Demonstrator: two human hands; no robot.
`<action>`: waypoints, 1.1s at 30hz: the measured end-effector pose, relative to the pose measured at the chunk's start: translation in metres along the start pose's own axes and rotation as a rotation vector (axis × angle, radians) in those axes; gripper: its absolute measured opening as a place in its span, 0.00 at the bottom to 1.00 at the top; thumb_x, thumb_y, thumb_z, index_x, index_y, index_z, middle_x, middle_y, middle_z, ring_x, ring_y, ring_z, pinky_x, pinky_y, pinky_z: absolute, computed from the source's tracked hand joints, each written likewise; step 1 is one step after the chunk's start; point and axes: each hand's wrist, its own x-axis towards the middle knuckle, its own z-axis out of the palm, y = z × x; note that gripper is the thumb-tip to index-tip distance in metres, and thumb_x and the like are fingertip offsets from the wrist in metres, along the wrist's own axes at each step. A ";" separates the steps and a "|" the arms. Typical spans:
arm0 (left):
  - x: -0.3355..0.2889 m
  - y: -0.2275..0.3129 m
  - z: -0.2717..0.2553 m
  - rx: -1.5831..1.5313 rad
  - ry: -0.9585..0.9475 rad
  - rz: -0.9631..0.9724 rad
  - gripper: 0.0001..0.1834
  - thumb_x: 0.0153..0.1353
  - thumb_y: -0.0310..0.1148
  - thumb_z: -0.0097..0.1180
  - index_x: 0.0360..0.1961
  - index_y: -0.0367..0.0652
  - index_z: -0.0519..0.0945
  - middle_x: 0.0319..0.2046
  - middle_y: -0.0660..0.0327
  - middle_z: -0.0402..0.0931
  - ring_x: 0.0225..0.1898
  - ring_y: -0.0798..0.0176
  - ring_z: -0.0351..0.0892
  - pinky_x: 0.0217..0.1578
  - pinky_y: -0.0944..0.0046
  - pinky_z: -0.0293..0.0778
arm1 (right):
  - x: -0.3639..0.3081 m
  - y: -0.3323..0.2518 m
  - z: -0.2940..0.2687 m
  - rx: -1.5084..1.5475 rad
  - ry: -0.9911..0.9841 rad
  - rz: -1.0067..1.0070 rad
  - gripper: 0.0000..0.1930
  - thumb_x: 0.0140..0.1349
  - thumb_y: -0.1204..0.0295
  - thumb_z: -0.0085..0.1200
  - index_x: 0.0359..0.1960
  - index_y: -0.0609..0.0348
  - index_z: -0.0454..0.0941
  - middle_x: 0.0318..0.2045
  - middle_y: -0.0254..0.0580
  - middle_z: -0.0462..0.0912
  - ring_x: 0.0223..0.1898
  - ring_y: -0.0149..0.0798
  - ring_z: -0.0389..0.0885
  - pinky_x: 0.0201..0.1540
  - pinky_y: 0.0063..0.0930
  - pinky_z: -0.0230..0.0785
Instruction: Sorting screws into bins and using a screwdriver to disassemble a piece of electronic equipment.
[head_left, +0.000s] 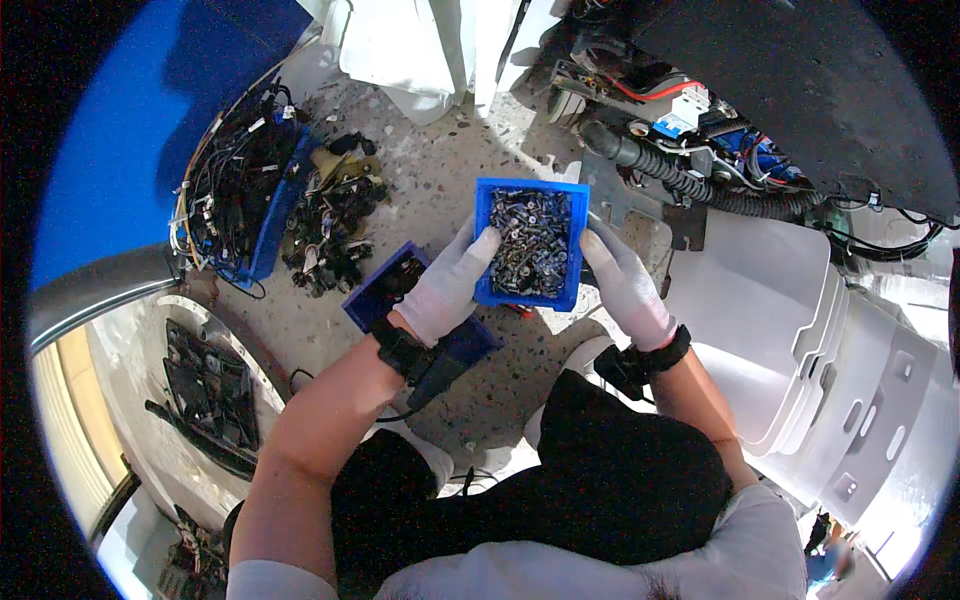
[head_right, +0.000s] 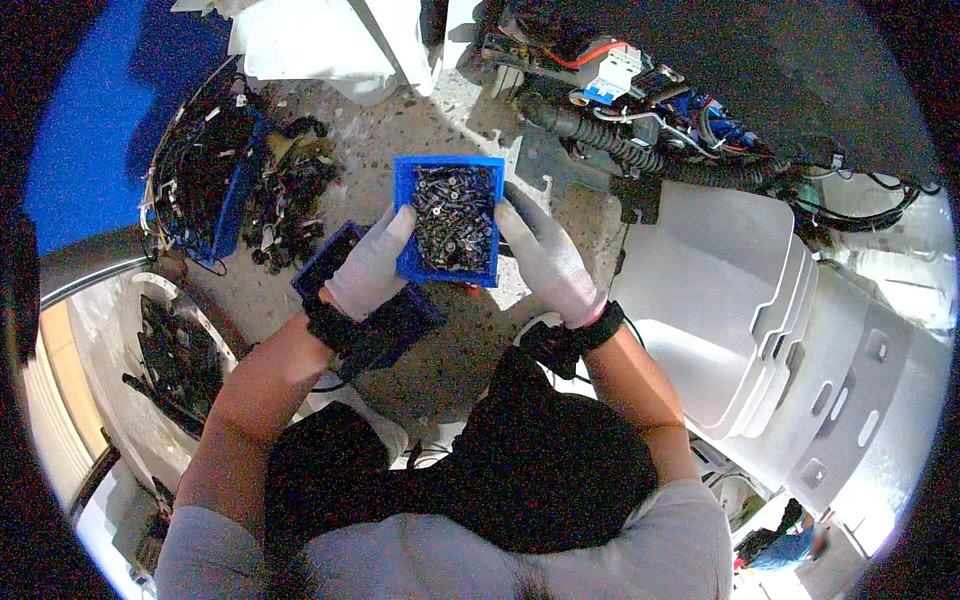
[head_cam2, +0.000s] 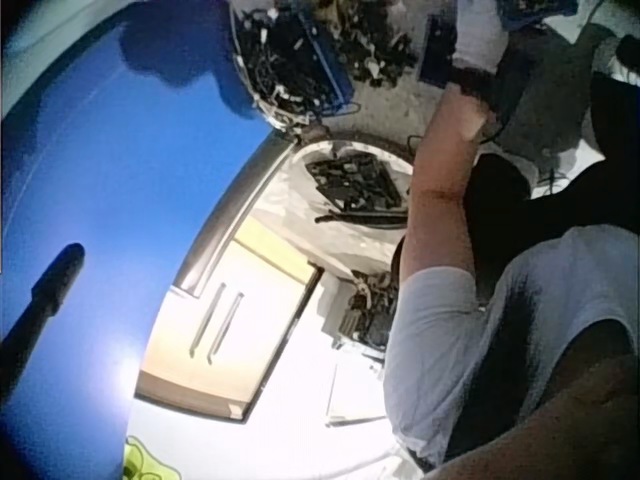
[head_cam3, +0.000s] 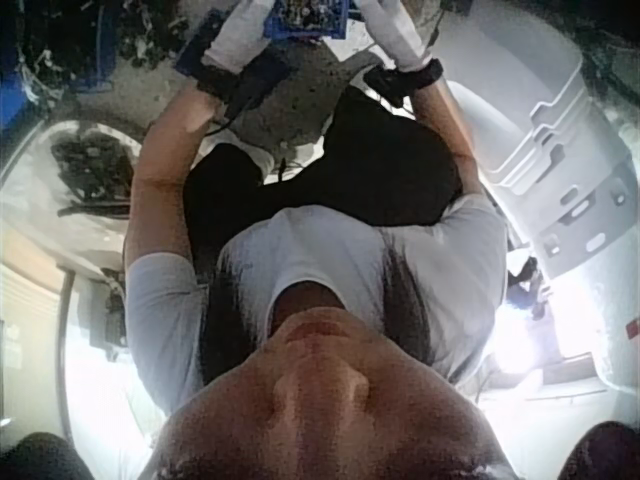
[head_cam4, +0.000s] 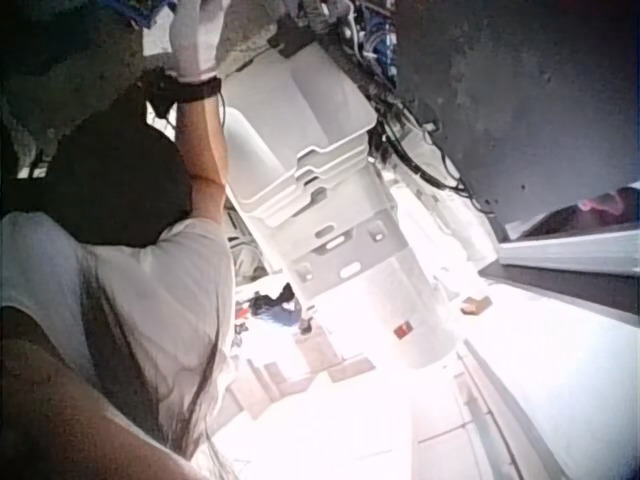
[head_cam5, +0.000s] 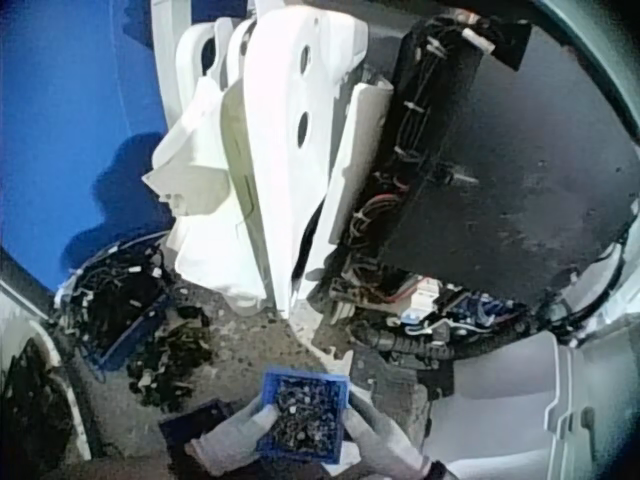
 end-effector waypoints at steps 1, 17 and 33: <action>-0.002 0.001 0.000 0.034 0.014 0.001 0.28 0.69 0.43 0.42 0.65 0.43 0.56 0.54 0.59 0.68 0.53 0.66 0.72 0.50 0.63 0.73 | -0.001 -0.001 0.000 0.054 -0.042 0.008 0.29 0.68 0.59 0.43 0.63 0.68 0.58 0.55 0.46 0.72 0.55 0.34 0.70 0.57 0.28 0.62; -0.013 0.021 0.017 0.728 0.076 -0.010 0.36 0.65 0.48 0.46 0.66 0.36 0.54 0.58 0.55 0.64 0.59 0.65 0.63 0.60 0.64 0.58 | -0.006 0.027 -0.005 0.046 -0.066 0.043 0.25 0.68 0.62 0.42 0.61 0.67 0.62 0.47 0.38 0.75 0.45 0.29 0.74 0.49 0.24 0.66; -0.006 0.001 -0.003 0.635 0.136 0.054 0.37 0.65 0.48 0.47 0.67 0.36 0.53 0.58 0.53 0.65 0.59 0.63 0.63 0.61 0.64 0.55 | -0.010 0.044 -0.004 -0.143 -0.003 -0.170 0.25 0.67 0.64 0.43 0.62 0.67 0.60 0.45 0.38 0.75 0.45 0.28 0.72 0.50 0.25 0.66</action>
